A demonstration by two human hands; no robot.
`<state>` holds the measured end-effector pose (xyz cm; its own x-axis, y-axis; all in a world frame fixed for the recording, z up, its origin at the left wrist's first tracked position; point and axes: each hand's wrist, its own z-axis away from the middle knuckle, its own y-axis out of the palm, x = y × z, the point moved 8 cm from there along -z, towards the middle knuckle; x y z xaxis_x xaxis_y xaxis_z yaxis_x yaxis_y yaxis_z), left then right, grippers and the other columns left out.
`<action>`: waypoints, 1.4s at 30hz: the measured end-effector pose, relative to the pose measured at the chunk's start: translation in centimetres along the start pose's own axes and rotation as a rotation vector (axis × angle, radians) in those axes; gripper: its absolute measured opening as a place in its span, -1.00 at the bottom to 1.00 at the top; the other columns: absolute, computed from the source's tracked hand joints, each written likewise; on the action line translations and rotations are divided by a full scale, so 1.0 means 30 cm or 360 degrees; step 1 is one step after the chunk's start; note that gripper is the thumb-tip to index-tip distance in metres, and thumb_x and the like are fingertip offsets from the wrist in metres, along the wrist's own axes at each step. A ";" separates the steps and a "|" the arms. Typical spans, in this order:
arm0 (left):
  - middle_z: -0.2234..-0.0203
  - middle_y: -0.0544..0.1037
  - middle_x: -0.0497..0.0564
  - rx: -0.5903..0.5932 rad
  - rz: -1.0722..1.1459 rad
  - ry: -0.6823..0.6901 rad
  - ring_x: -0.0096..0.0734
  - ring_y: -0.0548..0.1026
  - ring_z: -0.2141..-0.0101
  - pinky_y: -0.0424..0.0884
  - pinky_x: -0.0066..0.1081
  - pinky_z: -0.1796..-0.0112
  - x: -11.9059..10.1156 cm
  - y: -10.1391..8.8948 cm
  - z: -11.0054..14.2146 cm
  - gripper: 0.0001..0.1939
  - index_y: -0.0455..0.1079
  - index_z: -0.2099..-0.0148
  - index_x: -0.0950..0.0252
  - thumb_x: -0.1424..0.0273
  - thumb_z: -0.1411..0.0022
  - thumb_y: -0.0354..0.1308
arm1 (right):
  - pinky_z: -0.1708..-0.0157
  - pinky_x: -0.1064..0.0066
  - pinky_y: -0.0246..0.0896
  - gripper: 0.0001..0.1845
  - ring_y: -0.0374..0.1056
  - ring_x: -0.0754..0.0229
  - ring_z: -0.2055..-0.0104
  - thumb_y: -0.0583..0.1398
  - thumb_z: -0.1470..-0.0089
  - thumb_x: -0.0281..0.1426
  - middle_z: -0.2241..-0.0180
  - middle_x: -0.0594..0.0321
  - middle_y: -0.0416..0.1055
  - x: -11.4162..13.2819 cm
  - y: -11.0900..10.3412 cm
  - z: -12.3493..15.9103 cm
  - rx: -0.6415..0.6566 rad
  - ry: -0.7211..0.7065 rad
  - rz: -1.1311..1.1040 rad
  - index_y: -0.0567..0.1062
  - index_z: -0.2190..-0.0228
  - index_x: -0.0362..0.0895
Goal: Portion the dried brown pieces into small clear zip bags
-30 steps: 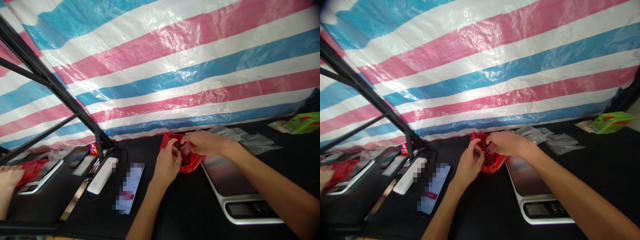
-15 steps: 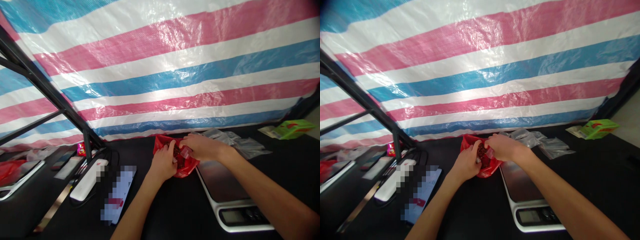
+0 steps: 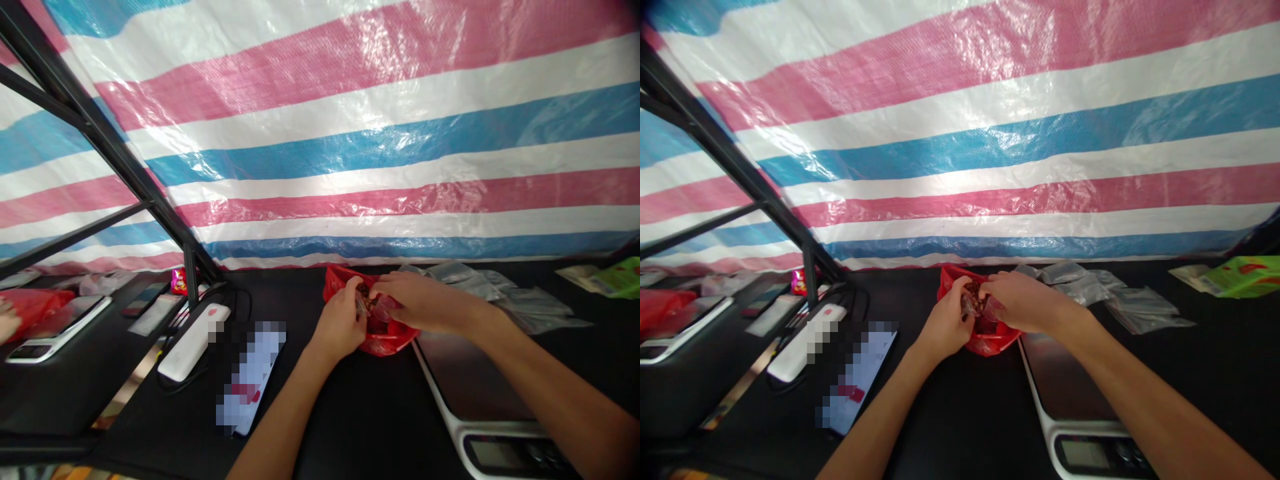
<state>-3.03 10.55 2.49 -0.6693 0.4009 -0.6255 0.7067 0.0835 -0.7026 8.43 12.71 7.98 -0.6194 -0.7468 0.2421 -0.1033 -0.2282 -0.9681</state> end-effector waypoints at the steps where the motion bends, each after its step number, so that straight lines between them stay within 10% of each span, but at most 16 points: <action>1: 0.00 0.59 0.18 0.0008 -0.0041 -0.0018 -0.03 0.59 0.02 0.49 -0.14 -0.03 0.007 0.000 -0.001 -0.27 0.15 -0.36 0.18 0.60 -0.16 0.12 | -0.05 0.17 0.24 -0.73 0.48 -0.12 -0.03 0.12 -0.20 -0.54 0.10 -0.07 0.60 -0.003 0.001 0.000 -0.0012 0.0008 -0.0014 0.60 0.19 -0.17; 42: -0.12 0.57 0.20 -0.0258 -0.0209 0.0137 0.00 0.57 -0.08 0.49 -0.01 -0.12 -0.005 -0.034 -0.002 -0.30 0.15 -0.35 0.24 0.51 -0.18 0.19 | 0.14 0.27 0.24 -0.86 0.46 0.06 0.17 0.17 -0.33 -0.36 0.20 0.19 0.57 0.034 -0.025 -0.005 -0.0223 -0.0206 -0.0310 0.51 0.29 -0.08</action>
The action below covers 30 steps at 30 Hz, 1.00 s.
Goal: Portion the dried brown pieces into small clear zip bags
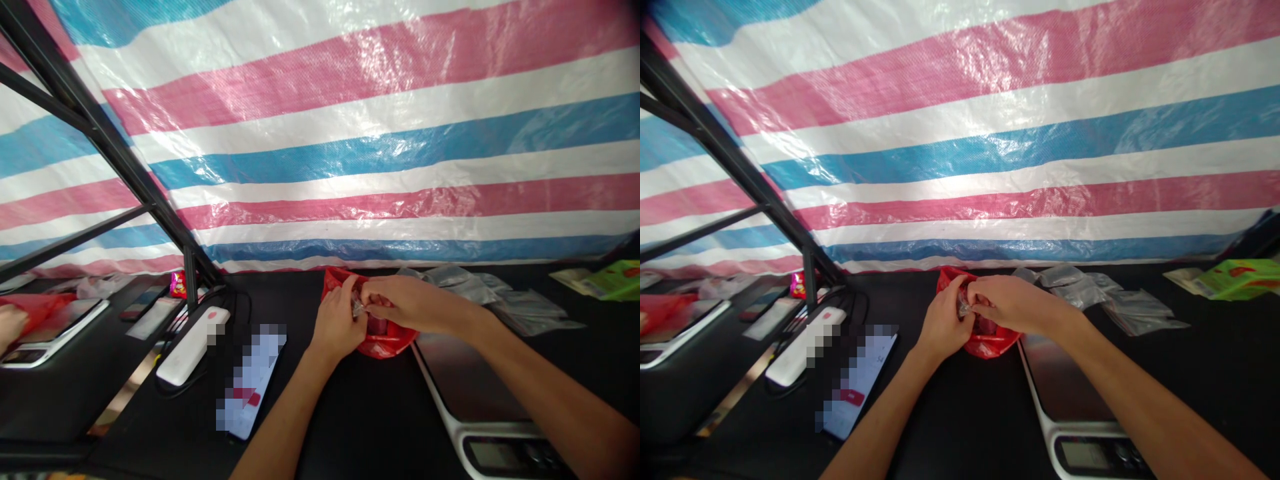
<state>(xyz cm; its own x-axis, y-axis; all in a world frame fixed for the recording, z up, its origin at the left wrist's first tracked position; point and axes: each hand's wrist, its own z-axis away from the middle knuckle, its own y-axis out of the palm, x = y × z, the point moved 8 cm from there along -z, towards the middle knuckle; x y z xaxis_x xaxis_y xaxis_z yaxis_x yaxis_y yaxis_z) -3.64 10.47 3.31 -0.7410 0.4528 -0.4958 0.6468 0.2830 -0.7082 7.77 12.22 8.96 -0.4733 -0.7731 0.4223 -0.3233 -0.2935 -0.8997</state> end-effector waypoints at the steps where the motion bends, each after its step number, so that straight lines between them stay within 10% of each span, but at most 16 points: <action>1: -0.13 0.56 0.21 -0.0042 -0.0009 0.0018 0.01 0.56 -0.09 0.48 0.00 -0.12 -0.004 -0.006 0.001 -0.28 0.14 -0.36 0.24 0.50 -0.18 0.21 | 0.12 0.27 0.25 -0.85 0.46 0.05 0.14 0.17 -0.33 -0.37 0.18 0.19 0.57 0.002 -0.004 -0.001 -0.0010 -0.0017 0.0017 0.51 0.30 -0.08; 7: 0.02 0.60 0.19 -0.0211 0.0022 -0.0192 0.02 0.58 0.01 0.50 -0.01 -0.02 0.008 -0.045 0.000 -0.26 0.14 -0.34 0.31 0.23 -0.24 0.34 | 0.12 0.30 0.28 -0.85 0.48 0.06 0.14 0.15 -0.33 -0.41 0.18 0.20 0.59 0.015 -0.060 0.006 -0.0080 0.0016 0.0018 0.54 0.26 -0.06; 15: 0.30 0.53 0.03 -0.0196 -0.0035 -0.0155 -0.13 0.59 0.23 0.48 -0.22 0.19 -0.026 -0.047 -0.001 -0.77 0.29 0.16 0.20 0.17 -0.39 0.20 | 0.25 0.33 0.32 -0.92 0.49 0.10 0.28 0.20 -0.29 -0.36 0.29 0.25 0.59 0.026 -0.117 0.022 -0.0234 0.0094 -0.0147 0.52 0.25 -0.04; 30: 0.02 0.56 0.17 -0.0421 0.0269 -0.0051 -0.08 0.60 0.01 0.56 -0.11 0.02 -0.036 -0.041 0.032 -0.39 0.13 -0.23 0.23 0.18 -0.30 0.32 | 0.10 0.29 0.41 -0.79 0.52 0.09 0.15 0.18 -0.34 -0.23 0.12 0.20 0.60 0.038 -0.151 0.017 -0.0462 0.0051 -0.0470 0.52 0.06 -0.01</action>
<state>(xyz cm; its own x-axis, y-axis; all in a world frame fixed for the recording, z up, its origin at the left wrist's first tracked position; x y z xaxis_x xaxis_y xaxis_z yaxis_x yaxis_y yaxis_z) -3.80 8.83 4.23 -0.6218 0.4862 -0.6140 0.7825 0.4180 -0.4614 9.10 12.39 13.47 -0.3494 -0.6600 0.6651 -0.6645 -0.3259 -0.6725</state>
